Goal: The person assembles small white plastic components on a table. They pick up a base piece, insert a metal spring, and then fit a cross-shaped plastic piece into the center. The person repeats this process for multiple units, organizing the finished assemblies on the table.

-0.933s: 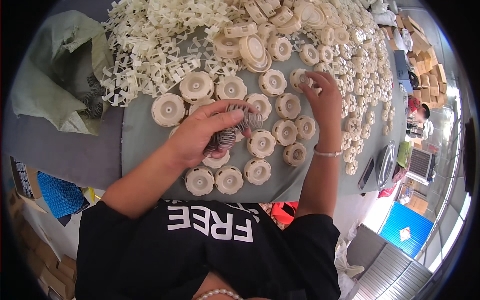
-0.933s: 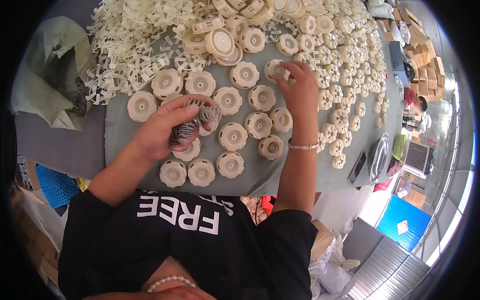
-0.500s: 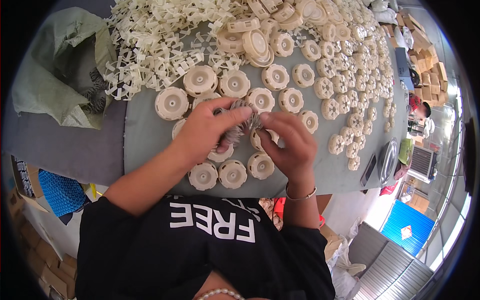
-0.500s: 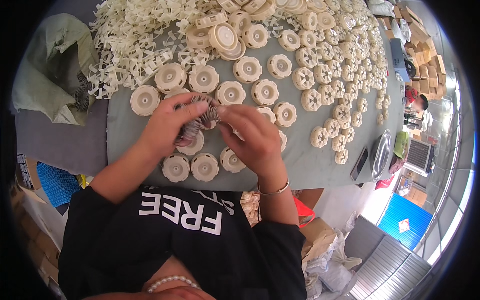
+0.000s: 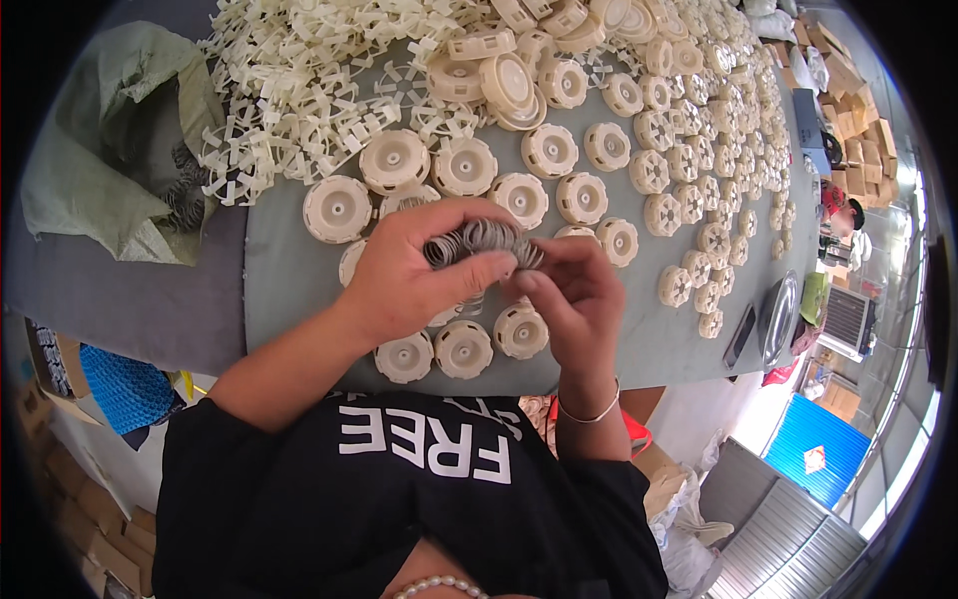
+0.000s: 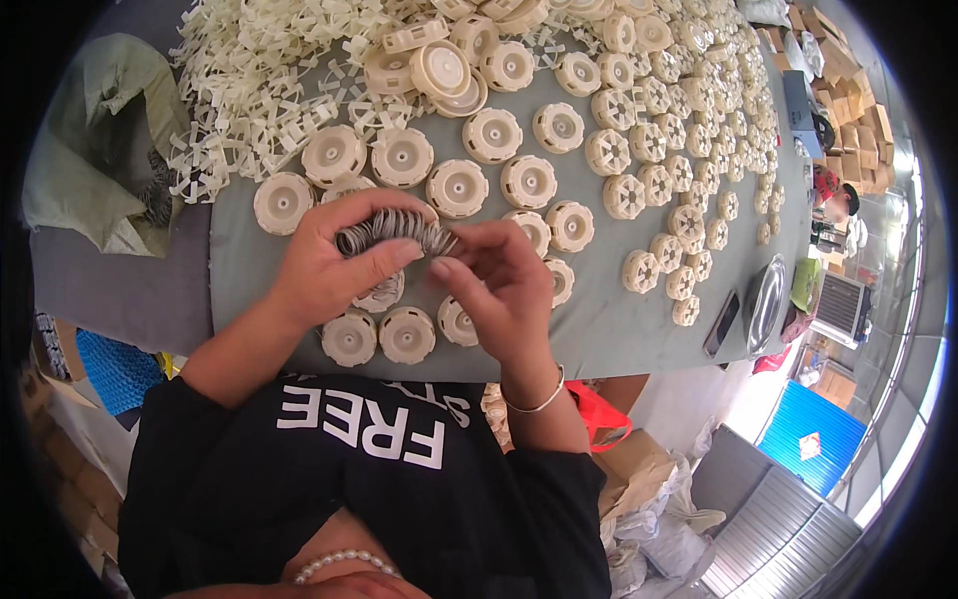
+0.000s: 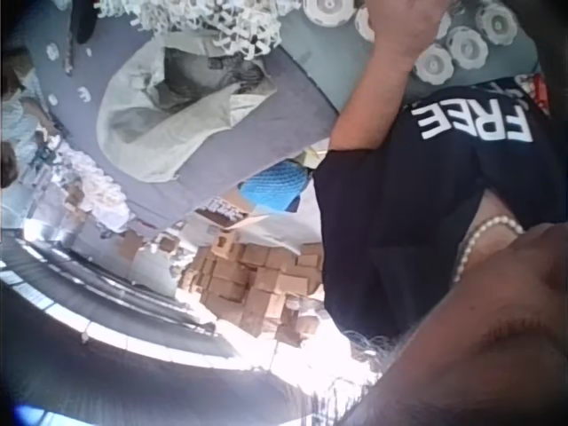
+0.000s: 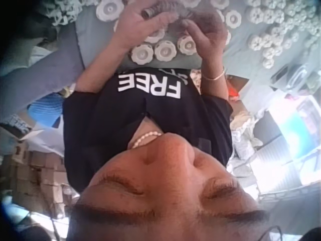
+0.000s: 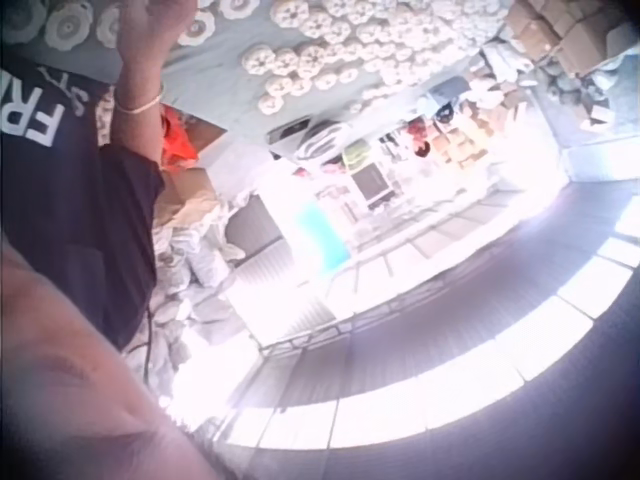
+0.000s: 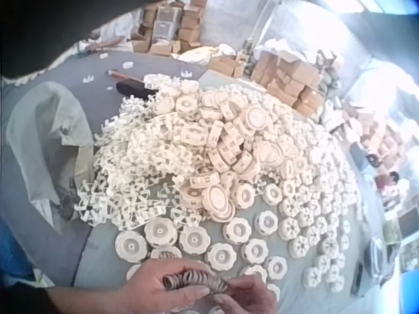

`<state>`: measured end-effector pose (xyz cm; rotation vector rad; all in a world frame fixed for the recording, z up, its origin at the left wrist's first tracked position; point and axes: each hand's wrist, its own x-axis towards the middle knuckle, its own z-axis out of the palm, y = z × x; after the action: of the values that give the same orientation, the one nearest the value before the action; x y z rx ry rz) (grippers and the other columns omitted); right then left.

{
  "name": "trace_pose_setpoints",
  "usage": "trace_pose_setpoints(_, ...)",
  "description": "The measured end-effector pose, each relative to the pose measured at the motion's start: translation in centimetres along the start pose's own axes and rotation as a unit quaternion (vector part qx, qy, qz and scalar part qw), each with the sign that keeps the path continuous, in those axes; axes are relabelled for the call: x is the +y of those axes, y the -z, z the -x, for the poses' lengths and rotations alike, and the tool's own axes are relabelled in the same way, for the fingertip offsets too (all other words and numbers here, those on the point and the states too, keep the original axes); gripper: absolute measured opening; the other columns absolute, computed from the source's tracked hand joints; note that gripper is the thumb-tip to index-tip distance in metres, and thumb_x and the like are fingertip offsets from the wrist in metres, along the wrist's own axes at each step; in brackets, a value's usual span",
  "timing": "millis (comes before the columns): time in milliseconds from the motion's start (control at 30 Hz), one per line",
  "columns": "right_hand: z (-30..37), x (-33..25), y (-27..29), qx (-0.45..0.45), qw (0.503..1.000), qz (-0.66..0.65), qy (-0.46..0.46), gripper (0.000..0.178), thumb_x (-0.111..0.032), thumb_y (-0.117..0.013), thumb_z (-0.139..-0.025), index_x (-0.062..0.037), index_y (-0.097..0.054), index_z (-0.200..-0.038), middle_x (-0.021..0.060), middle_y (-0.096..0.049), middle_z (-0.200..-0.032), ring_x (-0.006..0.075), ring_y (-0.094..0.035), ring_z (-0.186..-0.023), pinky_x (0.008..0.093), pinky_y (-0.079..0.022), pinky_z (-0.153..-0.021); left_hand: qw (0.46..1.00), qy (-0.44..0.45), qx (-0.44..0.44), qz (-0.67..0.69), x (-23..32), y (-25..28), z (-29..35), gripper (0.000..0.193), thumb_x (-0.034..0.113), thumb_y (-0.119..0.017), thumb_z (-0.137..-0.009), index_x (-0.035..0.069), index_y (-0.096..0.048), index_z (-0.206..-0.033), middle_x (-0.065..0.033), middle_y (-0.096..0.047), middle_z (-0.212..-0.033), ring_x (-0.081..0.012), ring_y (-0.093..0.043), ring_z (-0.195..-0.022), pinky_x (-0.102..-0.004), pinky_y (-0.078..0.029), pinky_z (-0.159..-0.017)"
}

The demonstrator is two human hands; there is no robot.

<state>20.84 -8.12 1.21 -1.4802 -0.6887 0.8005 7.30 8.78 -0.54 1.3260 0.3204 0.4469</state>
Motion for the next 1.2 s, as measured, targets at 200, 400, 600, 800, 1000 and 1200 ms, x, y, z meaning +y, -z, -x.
trace_pose_setpoints(200,-2.1,-0.3,3.2,-0.005,0.814,0.439,0.381,0.035,0.007,-0.082,-0.077,-0.0018,-0.071,-0.11,0.0102,-0.072,-0.103,0.0251,-0.074,-0.085,0.0343,-0.06,-0.07,0.887,0.342,-0.08,0.3,0.8,1.4,-0.9,0.025,0.019,-0.073,-0.1,0.001,-0.072,-0.118,-0.0027,-0.068,-0.079,-0.0019,-0.048,-0.048,-0.0206,-0.036,-0.041)
trace_pose_setpoints(400,-3.0,-0.7,5.5,0.152,0.938,0.271,0.151,0.03,-0.004,-0.081,-0.085,-0.0034,-0.07,-0.114,0.0096,-0.074,-0.095,0.0185,-0.074,-0.084,0.0318,-0.06,-0.072,0.956,0.246,-0.063,0.146,0.5,0.3,-0.4,0.031,0.025,-0.072,-0.101,0.001,-0.071,-0.12,-0.0023,-0.069,-0.085,-0.0016,-0.049,-0.05,-0.0188,-0.035,-0.043)
trace_pose_setpoints(600,-7.1,-0.8,8.0,0.056,0.852,0.519,0.044,0.023,-0.008,-0.08,-0.089,-0.0032,-0.074,-0.111,0.0091,-0.076,-0.098,0.0158,-0.071,-0.079,0.0278,-0.058,-0.072,0.931,0.268,-0.068,0.238,0.5,0.7,-0.9,0.032,0.023,-0.071,-0.103,0.003,-0.069,-0.127,-0.0038,-0.071,-0.089,-0.0016,-0.054,-0.054,-0.0184,-0.037,-0.043)
trace_pose_setpoints(800,-3.5,-2.5,3.7,0.042,0.979,0.198,-0.039,0.022,-0.012,-0.08,-0.096,-0.0014,-0.074,-0.114,0.0007,-0.073,-0.091,0.0086,-0.065,-0.072,0.0261,-0.055,-0.066,0.944,0.218,-0.028,0.246,-0.2,0.4,-0.8,0.034,0.023,-0.07,-0.103,0.002,-0.067,-0.129,-0.0053,-0.072,-0.095,-0.0035,-0.06,-0.061,-0.018,-0.041,-0.044)
trace_pose_setpoints(1000,-1.3,0.3,-0.2,0.014,0.986,0.14,0.092,0.025,0.001,-0.082,-0.089,-0.0018,-0.073,-0.112,0.0059,-0.075,-0.103,0.012,-0.072,-0.088,0.0282,-0.059,-0.075,0.965,0.175,-0.002,0.197,-0.6,-0.1,-0.6,0.033,0.024,-0.069,-0.103,0.001,-0.068,-0.126,-0.0072,-0.071,-0.095,-0.0044,-0.058,-0.056,-0.0176,-0.038,-0.042)
trace_pose_setpoints(1200,-0.4,-1.2,3.6,0.105,0.939,0.248,0.212,0.034,0.01,-0.074,-0.089,-0.0001,-0.069,-0.121,0.0108,-0.072,-0.116,0.0178,-0.073,-0.1,0.032,-0.061,-0.086,0.873,0.31,-0.085,0.367,0.3,1.8,-1.1,0.041,0.031,-0.062,-0.106,0.001,-0.061,-0.133,-0.0128,-0.069,-0.09,-0.0063,-0.045,-0.041,-0.0191,-0.031,-0.033)
